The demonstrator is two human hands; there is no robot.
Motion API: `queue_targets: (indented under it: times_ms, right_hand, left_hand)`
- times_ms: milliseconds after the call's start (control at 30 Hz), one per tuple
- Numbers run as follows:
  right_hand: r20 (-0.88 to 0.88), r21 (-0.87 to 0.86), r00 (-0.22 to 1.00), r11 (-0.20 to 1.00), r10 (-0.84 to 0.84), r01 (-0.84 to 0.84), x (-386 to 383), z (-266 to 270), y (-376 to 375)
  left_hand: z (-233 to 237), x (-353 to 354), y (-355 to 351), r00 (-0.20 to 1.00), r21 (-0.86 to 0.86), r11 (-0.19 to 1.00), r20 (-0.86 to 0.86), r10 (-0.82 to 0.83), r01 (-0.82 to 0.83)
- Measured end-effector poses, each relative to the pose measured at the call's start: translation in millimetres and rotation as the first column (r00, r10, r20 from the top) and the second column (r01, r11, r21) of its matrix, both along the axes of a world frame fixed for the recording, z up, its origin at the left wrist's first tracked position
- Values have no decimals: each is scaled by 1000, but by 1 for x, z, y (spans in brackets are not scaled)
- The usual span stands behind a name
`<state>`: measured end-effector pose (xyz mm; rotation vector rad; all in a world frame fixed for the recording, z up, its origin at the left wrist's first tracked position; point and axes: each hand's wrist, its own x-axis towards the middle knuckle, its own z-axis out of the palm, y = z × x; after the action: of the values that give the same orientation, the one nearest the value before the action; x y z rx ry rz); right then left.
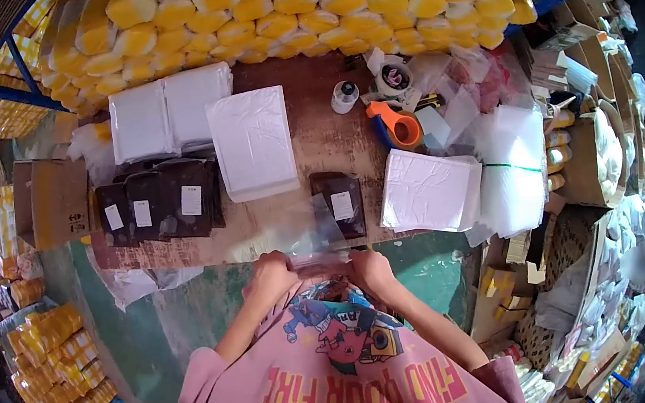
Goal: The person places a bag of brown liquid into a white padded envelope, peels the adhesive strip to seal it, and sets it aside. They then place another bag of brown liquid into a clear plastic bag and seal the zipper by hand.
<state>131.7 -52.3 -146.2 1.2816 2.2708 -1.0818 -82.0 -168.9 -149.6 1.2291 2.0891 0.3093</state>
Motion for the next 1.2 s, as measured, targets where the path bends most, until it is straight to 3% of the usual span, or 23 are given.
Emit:
queue_targets:
  times_ms: [200, 233, 333, 400, 433, 533, 567, 633, 700, 733, 767, 800, 833, 867, 900, 933, 967, 1033, 1067, 1100, 1133, 1167, 1200]
  right_hand:
    - [-12, -33, 993, 993, 114, -115, -18, 35, 7]
    - [65, -22, 977, 979, 201, -200, -20, 31, 4]
    - [144, -28, 971, 982, 191, -189, -18, 24, 4]
    - [24, -58, 996, 995, 85, -84, -8, 23, 9]
    - [-36, -78, 999, 996, 31, -34, -4, 23, 10]
    - [40, -115, 994, 989, 99, -94, -1, 9, 9]
    - [-28, -56, 997, 996, 68, -70, -1, 7, 14]
    - [-203, 95, 979, 995, 20, -1, 0, 13, 42]
    - [-398, 286, 917, 954, 36, 86, -1, 29, 80]
    - [-423, 275, 906, 953, 1, 128, -5, 48, 109]
    - [-560, 378, 826, 904, 53, 198, -10, 78, 133]
    - [-677, 368, 735, 875, 20, 314, -22, 128, 151]
    - [-712, 261, 694, 876, -109, 406, -27, 162, 163]
    - [-769, 318, 625, 767, -134, 557, -32, 188, 166]
    - [-888, 255, 443, 666, -127, 701, -34, 205, 162]
    - [-975, 186, 222, 595, 12, 782, -40, 215, 155]
    - [-976, 210, 194, 624, 95, 752, -39, 214, 156]
    - [-972, 199, 234, 652, 35, 731, -44, 185, 164]
    - [-947, 160, 301, 651, -111, 742, -49, 133, 168]
    - [-822, 233, 496, 630, -279, 740, -56, 77, 180]
    - [-723, 77, 567, 769, -396, 635, -57, 37, 186]
    - [-632, 111, 643, 772, -431, 626, -56, -17, 181]
    - [-533, 141, 709, 777, -462, 613, -56, -66, 174]
  left_hand:
    - [-26, 9, -23, 988, 165, 980, -123, -93, 113]
    - [-23, 9, -24, 992, 162, 981, -92, -92, 106]
    - [-11, 7, -18, 999, 131, 990, 11, -47, 45]
    - [8, 5, -11, 994, 70, 995, 89, 65, -72]
    - [-2, 0, -16, 999, 83, 996, 6, -42, 42]
    - [-51, 6, -22, 961, 30, 994, -262, -93, 104]
    - [-15, 11, 8, 946, -87, 994, -311, -92, 68]
    - [-20, -3, 42, 958, -108, 992, -273, -89, 62]
    - [29, -25, 97, 989, 84, 990, 108, 104, -113]
    - [57, -32, 126, 922, 54, 965, 313, 227, -256]
    - [94, -37, 152, 814, 100, 920, 509, 280, -379]
    - [124, -37, 168, 837, 379, 835, 522, 163, -399]
    - [158, -32, 186, 834, 440, 770, 511, 208, -462]
    - [182, -25, 200, 866, 642, 596, 453, 213, -483]
    - [202, -16, 209, 878, 784, 407, 463, 122, -469]
    - [213, -10, 213, 893, 875, 187, 449, 31, -447]
    - [202, -13, 208, 955, 951, 88, 297, 22, -297]
    - [166, -12, 214, 967, 967, -35, 251, -47, -253]
    - [108, -30, 210, 977, 948, 239, 206, 50, -212]
    - [55, -37, 218, 855, 697, 529, 506, 115, -484]
    - [1, -45, 216, 741, 300, 760, 584, 332, -577]
    - [-73, -41, 208, 768, 366, 727, 542, 341, -581]
    - [-110, -33, 198, 818, 375, 748, 429, 384, -548]
